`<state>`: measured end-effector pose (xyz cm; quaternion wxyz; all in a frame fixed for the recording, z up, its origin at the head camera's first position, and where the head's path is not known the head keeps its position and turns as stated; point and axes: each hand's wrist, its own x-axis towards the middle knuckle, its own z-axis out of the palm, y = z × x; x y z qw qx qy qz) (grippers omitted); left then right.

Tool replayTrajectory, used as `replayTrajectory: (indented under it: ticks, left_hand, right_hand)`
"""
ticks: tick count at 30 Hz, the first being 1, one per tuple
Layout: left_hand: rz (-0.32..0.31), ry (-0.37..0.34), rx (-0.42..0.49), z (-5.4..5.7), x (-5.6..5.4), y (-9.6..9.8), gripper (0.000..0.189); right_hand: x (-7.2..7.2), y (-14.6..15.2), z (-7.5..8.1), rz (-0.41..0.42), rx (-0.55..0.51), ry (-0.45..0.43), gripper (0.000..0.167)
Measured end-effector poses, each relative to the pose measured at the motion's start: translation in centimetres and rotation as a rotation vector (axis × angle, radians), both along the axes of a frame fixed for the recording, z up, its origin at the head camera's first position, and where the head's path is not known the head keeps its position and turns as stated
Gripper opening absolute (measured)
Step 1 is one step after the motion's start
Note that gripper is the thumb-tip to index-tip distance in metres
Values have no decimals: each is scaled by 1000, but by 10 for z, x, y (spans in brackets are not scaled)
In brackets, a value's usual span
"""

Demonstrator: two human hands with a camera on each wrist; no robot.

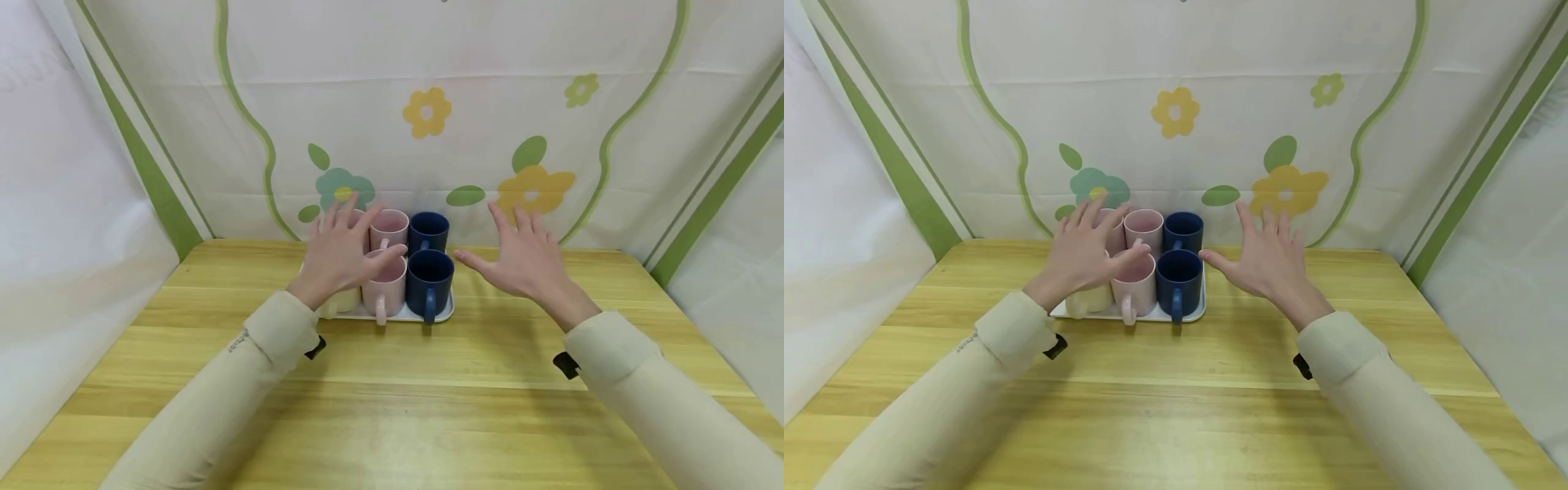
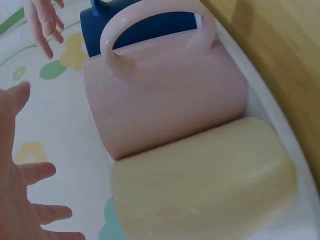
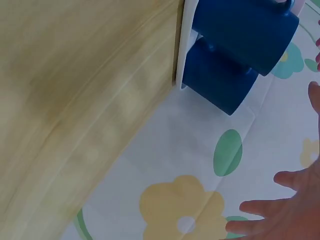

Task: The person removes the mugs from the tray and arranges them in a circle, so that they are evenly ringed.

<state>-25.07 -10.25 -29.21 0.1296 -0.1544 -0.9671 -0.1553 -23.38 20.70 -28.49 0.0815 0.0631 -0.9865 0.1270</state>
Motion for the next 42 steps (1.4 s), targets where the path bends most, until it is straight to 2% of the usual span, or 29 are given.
replayTrajectory:
  ticks: [5,11,17,22,26,31,36,42]
  left_hand:
    - [6,-31,132,-2,9,-24,81]
    - [35,-100,323,-11,16,-63,82]
    - [50,-145,432,-30,19,-100,77]
    - [77,-280,518,-44,21,-120,76]
    - [91,-419,553,-56,20,-129,76]
    - [53,-537,586,-67,17,-134,87]
    - [17,-598,603,-72,15,-133,99]
    - [19,-618,577,-75,15,-132,101]
  right_hand:
    - [7,2,-6,76,-129,49,99]
    - [16,7,-18,174,-276,30,74]
    - [28,4,-29,211,-481,-80,60]
    - [38,-5,-33,211,-645,-213,49]
    - [39,-14,-37,229,-814,-380,45]
    - [37,-26,-46,213,-965,-545,47]
    - [34,-34,-56,193,-1027,-595,42]
    - [31,-45,-63,160,-1100,-640,41]
